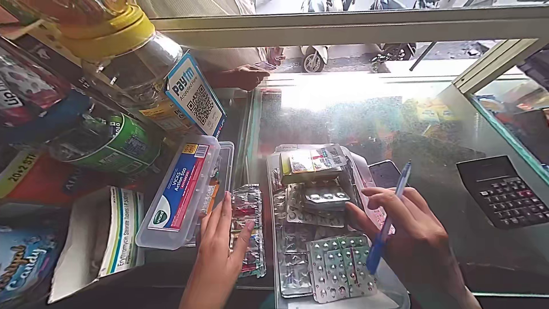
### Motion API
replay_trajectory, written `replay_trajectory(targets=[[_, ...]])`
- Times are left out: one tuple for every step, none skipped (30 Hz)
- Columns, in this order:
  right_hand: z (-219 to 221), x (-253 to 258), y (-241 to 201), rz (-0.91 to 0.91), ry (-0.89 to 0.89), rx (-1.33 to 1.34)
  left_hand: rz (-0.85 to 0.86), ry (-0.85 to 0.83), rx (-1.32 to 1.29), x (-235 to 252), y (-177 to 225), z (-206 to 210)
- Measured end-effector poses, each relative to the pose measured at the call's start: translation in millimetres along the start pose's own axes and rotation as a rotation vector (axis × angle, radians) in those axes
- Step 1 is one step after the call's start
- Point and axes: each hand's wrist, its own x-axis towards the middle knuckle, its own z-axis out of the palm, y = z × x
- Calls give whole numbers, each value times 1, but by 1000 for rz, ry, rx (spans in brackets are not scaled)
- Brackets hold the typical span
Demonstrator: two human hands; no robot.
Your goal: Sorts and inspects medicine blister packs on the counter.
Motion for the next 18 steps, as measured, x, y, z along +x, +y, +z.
replay_trajectory(targets=[[4,2,-6,-18,-10,-77,20,17,-11,-1,3,-1],[7,4,-13,-25,-21,-143,44,33,-23,-1,5,-2],[8,7,-19,-19,-37,-203,66,47,-39,-2,9,-4],[8,9,-24,-6,-56,-254,88,60,-66,-2,12,-5],[6,12,-28,9,-77,-292,110,69,-102,-3,14,-7],[4,14,-30,23,-98,-320,130,75,-143,-3,16,-9],[2,15,-31,37,-115,-343,147,79,-187,-3,17,-11],[1,15,-32,50,-123,-362,160,85,-230,-3,17,-12],[1,15,-33,56,-127,-381,172,96,-270,-4,17,-11],[1,15,-35,57,-129,-395,182,106,-306,-4,17,-10],[2,14,-36,58,-131,-397,195,112,-343,-5,17,-10],[2,14,-37,64,-135,-374,209,115,-386,-6,17,-9],[2,15,-36,69,-140,-338,223,109,-435,-7,19,-8],[1,16,-34,71,-144,-298,235,104,-485,-8,21,-7],[2,17,-32,76,-150,-274,241,101,-529,-8,24,-6],[4,17,-31,78,-151,-270,241,93,-567,-10,27,-5],[7,16,-31,75,-143,-274,240,85,-598,-11,30,-4],[9,16,-31,75,-132,-274,241,79,-628,-12,33,-3]])
